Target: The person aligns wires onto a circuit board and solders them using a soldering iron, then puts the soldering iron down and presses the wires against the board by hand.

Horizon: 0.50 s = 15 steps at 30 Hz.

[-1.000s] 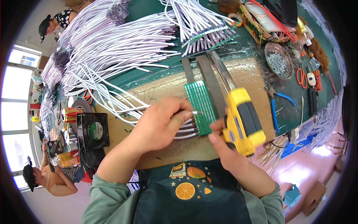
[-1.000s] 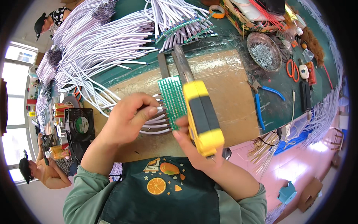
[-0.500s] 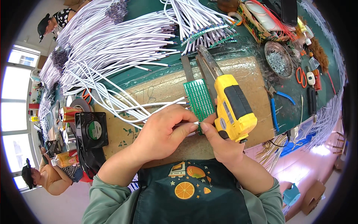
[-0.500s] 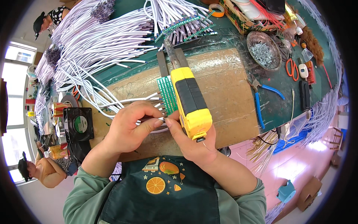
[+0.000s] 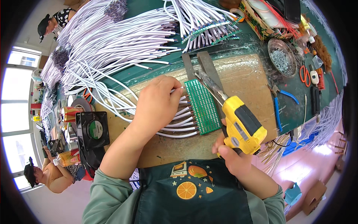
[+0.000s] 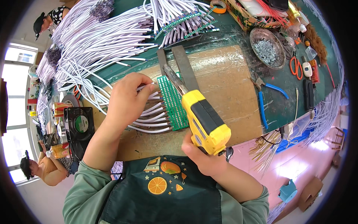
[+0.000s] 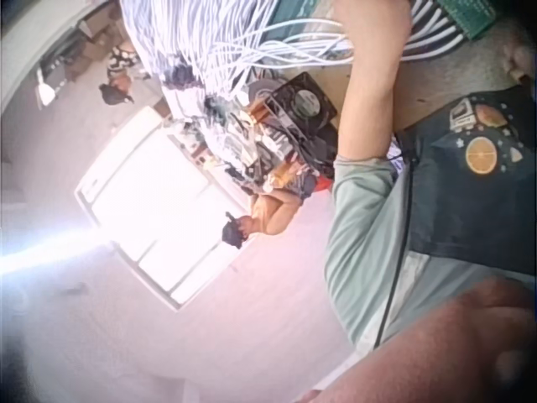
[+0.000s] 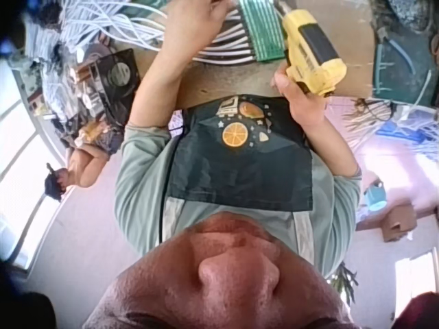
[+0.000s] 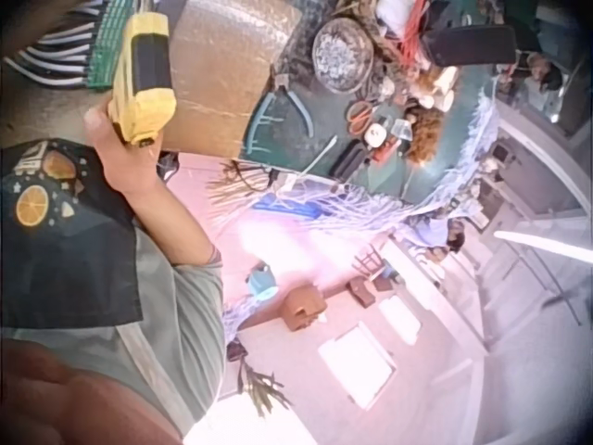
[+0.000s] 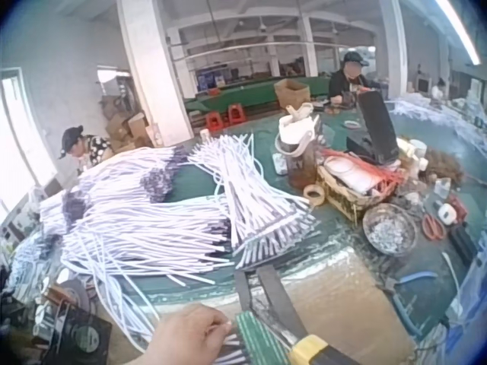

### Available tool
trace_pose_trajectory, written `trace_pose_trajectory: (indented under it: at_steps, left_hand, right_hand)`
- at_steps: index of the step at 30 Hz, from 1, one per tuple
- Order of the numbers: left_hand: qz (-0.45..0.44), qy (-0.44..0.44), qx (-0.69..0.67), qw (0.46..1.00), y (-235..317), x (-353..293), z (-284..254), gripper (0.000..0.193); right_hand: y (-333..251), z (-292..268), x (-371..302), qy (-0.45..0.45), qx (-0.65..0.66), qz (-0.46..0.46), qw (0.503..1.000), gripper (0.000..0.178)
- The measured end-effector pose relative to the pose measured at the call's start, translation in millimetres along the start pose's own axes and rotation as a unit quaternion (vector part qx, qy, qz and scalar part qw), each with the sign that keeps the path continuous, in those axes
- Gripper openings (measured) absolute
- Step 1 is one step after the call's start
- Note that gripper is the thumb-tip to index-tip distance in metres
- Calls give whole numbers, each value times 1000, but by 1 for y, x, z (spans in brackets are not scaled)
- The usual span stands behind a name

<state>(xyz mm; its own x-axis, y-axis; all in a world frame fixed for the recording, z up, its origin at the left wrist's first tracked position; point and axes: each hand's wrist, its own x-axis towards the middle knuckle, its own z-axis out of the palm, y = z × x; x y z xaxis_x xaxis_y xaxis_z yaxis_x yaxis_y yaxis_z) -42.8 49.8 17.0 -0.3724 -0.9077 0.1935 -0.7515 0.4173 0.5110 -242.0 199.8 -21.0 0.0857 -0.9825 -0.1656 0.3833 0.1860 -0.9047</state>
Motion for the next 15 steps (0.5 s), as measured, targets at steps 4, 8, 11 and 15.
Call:
trace_pose_trajectory:
  at_steps: [4,8,11,15]
  left_hand:
    - [-18,-14,-5,1000,3,-3,4,11]
    - [-30,-27,17,999,3,-6,9,12]
    - [-34,-26,4,999,0,-6,10,12]
    - [-42,-33,-9,999,0,-6,10,13]
  right_hand:
    - [8,-6,-15,1,46,2,999,65]
    - [21,-16,-24,-5,-9,-6,1000,62]
    - [23,-14,-25,3,-34,-7,999,58]
    - [17,-8,-21,11,-45,4,999,54]
